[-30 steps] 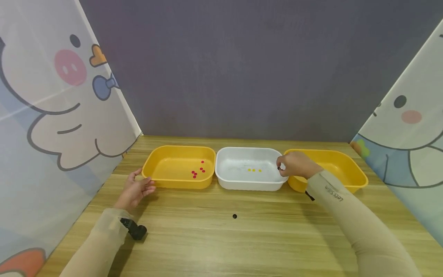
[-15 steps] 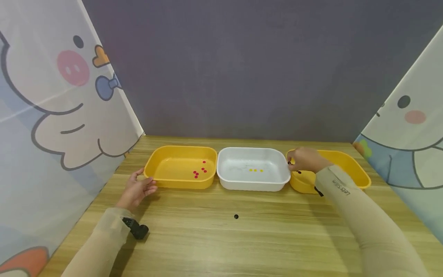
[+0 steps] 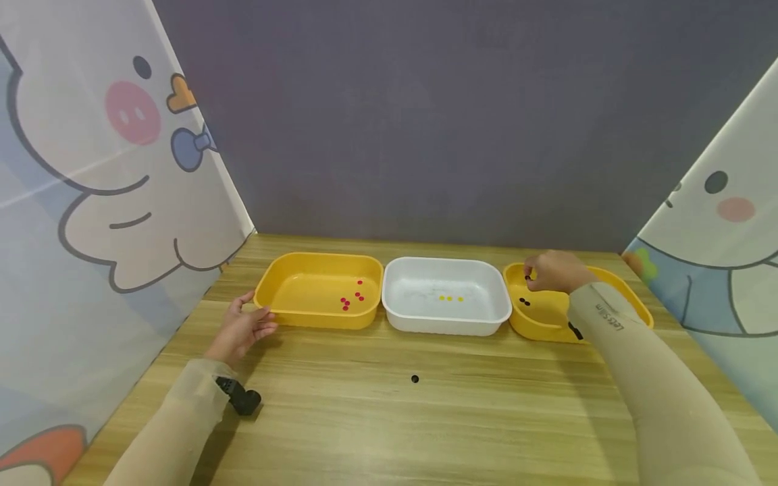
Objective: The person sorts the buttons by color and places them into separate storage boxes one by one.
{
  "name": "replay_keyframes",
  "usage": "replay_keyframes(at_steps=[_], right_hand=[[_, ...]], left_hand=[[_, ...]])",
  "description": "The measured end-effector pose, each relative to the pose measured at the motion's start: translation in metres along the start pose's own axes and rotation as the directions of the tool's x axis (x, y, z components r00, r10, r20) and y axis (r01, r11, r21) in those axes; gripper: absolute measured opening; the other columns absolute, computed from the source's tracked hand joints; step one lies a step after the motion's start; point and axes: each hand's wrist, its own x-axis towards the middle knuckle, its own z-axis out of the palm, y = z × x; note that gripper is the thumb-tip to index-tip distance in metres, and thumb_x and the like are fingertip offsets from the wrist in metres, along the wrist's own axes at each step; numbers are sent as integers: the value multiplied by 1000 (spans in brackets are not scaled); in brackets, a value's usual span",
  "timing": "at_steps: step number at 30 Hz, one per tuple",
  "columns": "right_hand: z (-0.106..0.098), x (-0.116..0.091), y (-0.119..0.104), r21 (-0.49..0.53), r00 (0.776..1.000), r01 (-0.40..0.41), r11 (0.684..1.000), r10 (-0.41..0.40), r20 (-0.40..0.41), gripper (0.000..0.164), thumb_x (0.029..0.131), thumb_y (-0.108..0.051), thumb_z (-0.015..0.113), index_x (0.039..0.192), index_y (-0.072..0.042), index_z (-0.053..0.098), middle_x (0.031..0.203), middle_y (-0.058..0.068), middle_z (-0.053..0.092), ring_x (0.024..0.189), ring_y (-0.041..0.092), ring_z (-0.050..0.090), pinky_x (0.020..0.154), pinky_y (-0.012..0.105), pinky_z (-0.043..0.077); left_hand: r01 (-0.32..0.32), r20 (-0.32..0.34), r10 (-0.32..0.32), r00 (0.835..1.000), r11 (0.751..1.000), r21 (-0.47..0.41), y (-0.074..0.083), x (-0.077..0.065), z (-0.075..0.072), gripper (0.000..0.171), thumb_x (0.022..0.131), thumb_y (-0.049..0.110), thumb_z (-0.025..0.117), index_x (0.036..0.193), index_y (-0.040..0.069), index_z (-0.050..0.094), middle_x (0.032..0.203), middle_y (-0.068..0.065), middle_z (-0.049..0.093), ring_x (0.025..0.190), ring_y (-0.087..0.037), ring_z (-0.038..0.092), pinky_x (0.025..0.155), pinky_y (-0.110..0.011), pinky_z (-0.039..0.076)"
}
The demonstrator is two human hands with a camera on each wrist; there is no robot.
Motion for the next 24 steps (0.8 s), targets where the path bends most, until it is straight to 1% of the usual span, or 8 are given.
replay_keyframes(at_steps=[3,5,10,17,22,24], right_hand=[[-4,-2,5,-7,1000,-23,1000,23,10,18,81,-18,64,94,-6,68,68,-4,58,59,15,45,52,30,43],[-7,-2,8,-13,999,-39,999,39,11,20,81,-19,64,96,-6,68,69,-3,59,61,15,46,53,33,45],[-8,0,14,-9,998,-58,998,59,33,21,80,-19,65,95,-6,68,79,-1,63,64,16,49,57,34,47],[-7,3,19,-7,997,-66,998,67,46,21,80,-20,66,95,-5,68,83,3,65,66,17,51,57,36,49],[-2,6,20,-5,994,-61,998,61,90,20,82,-19,66,95,-4,67,85,3,65,67,17,53,59,37,51],[0,7,21,-19,994,-51,999,53,95,18,82,-18,66,94,-4,66,84,3,65,67,16,53,59,37,51]], left_hand=[[2,-2,-2,1000,1000,1,0,0,0,73,100,0,41,150,13,-11,69,0,65,57,-10,65,59,-21,59],[0,-6,0,1000,1000,1,0,1,0,73,100,0,41,150,13,-10,69,0,65,57,-10,65,59,-21,59],[0,-3,0,1000,1000,-5,-1,2,0,73,100,-1,41,151,12,-10,69,0,65,57,-10,65,59,-22,59],[-19,-1,19,1000,1000,13,-2,3,1,72,100,-1,40,150,11,-10,70,0,64,58,-9,64,59,-21,58],[-19,-9,19,1000,1000,23,-2,2,2,72,100,-2,40,151,10,-10,69,0,64,57,-9,64,59,-21,58],[-16,-13,16,1000,1000,22,-2,1,2,72,100,-2,39,151,10,-9,68,0,64,57,-9,64,59,-21,58]])
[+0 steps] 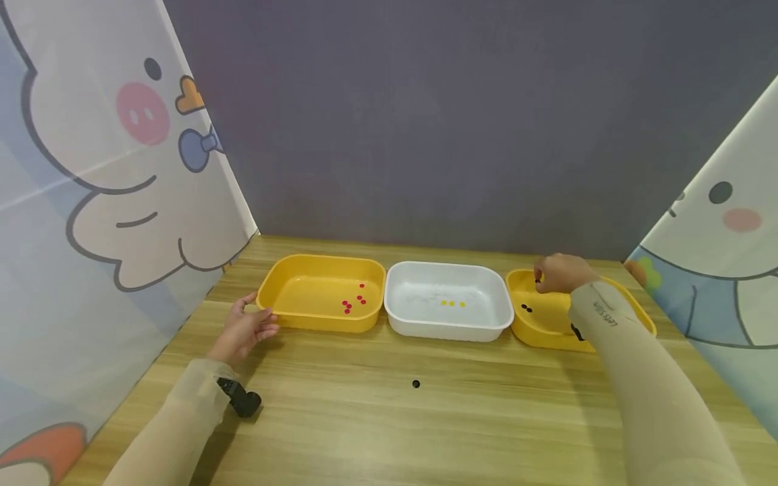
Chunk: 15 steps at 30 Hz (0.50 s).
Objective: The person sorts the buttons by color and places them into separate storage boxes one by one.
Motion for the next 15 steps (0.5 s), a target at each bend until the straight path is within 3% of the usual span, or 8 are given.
replay_keyframes(at_steps=[7,15], right_hand=[[2,0,0,-34,1000,11,999,-11,1,15,82,-14,66,91,-2,65,81,3,64,66,17,52,57,37,52],[6,-2,7,-41,999,-40,998,40,11,17,84,-11,67,96,0,66,87,7,66,72,20,58,62,42,55]], left_hand=[[3,-5,-2,1000,1000,2,1,-2,-1,72,100,-2,40,150,10,-9,69,1,64,57,-9,64,59,-22,59],[3,-8,-3,1000,1000,6,0,-1,1,72,100,-1,41,150,10,-9,68,1,63,56,-8,64,59,-21,58]])
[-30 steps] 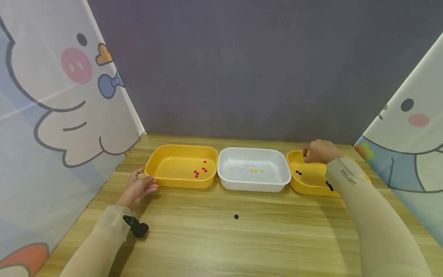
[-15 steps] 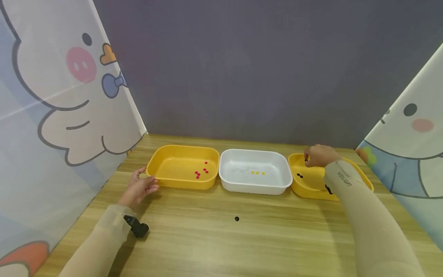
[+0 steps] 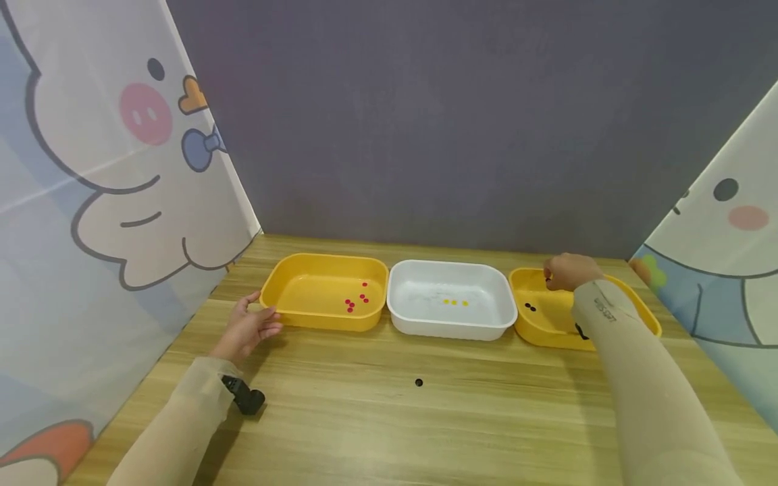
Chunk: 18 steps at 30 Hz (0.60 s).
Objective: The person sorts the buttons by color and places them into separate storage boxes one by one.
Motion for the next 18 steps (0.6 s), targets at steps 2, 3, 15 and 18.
replay_keyframes(at_steps=[2,3,15,18], right_hand=[[0,1,1,5,1000,-15,1000,15,9,20,85,-12,67,100,1,66,91,9,66,75,22,60,65,45,55],[0,2,1,7,1000,-19,1000,19,12,21,85,-13,67,101,2,66,92,10,67,76,23,61,66,46,55],[-15,-1,-29,38,999,6,999,-4,-52,23,85,-16,64,103,-2,69,95,12,68,75,20,60,66,41,55],[-17,-2,-39,48,996,42,998,-38,-86,21,84,-14,64,100,-2,70,91,10,69,70,18,58,64,38,55]], left_hand=[[-3,-4,3,1000,1000,5,0,0,-1,71,100,-2,41,150,10,-8,68,1,63,56,-8,64,58,-21,58],[-5,-4,5,1000,1000,9,1,-1,-1,71,100,-1,41,150,10,-8,68,1,64,56,-8,64,59,-21,58],[6,5,-6,1000,1000,-19,-1,1,-3,71,100,-2,40,150,10,-8,70,0,63,59,-9,64,61,-21,59],[8,12,-8,1000,999,-31,-1,1,-3,71,100,-2,40,150,11,-9,70,0,63,59,-9,64,61,-21,59]])
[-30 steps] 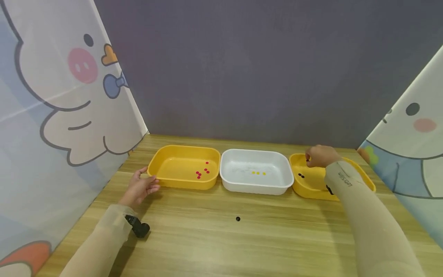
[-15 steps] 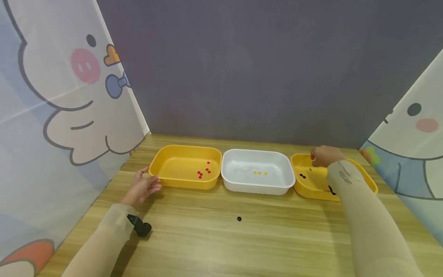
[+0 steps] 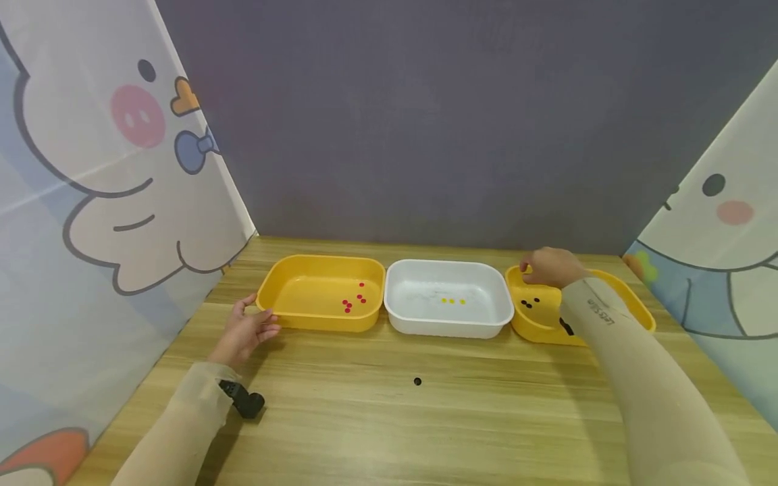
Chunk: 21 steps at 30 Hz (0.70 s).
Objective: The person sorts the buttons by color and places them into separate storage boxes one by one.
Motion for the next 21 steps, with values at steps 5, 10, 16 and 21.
replay_keyframes(at_steps=[5,10,16,21], right_hand=[[-1,0,-15,-25,996,69,997,-71,-61,16,85,-13,63,96,-4,70,80,2,67,62,14,54,59,36,54],[0,0,-33,-79,974,159,984,-170,-151,10,84,-14,68,91,-7,70,71,-2,66,54,11,51,53,33,52],[3,0,-56,-136,906,300,944,-327,-270,6,79,-11,71,85,-10,70,70,-3,67,49,8,43,44,28,44],[4,-6,-79,-169,835,418,893,-451,-317,7,77,-9,72,83,-10,69,70,-2,67,48,6,42,45,26,43]], left_hand=[[1,9,-1,1000,1000,-29,0,-1,0,71,100,-3,39,151,11,-9,69,0,63,60,-9,65,61,-21,59],[8,13,-7,1000,998,-56,2,-2,0,71,99,-4,39,151,11,-8,69,-1,63,60,-9,65,61,-22,59],[14,17,-13,1000,998,-69,3,-2,0,72,99,-4,39,151,12,-9,69,-2,63,60,-9,65,61,-22,59],[13,21,-12,1000,998,-60,2,-2,0,73,99,-4,39,151,12,-10,69,-1,63,60,-9,65,61,-22,59]])
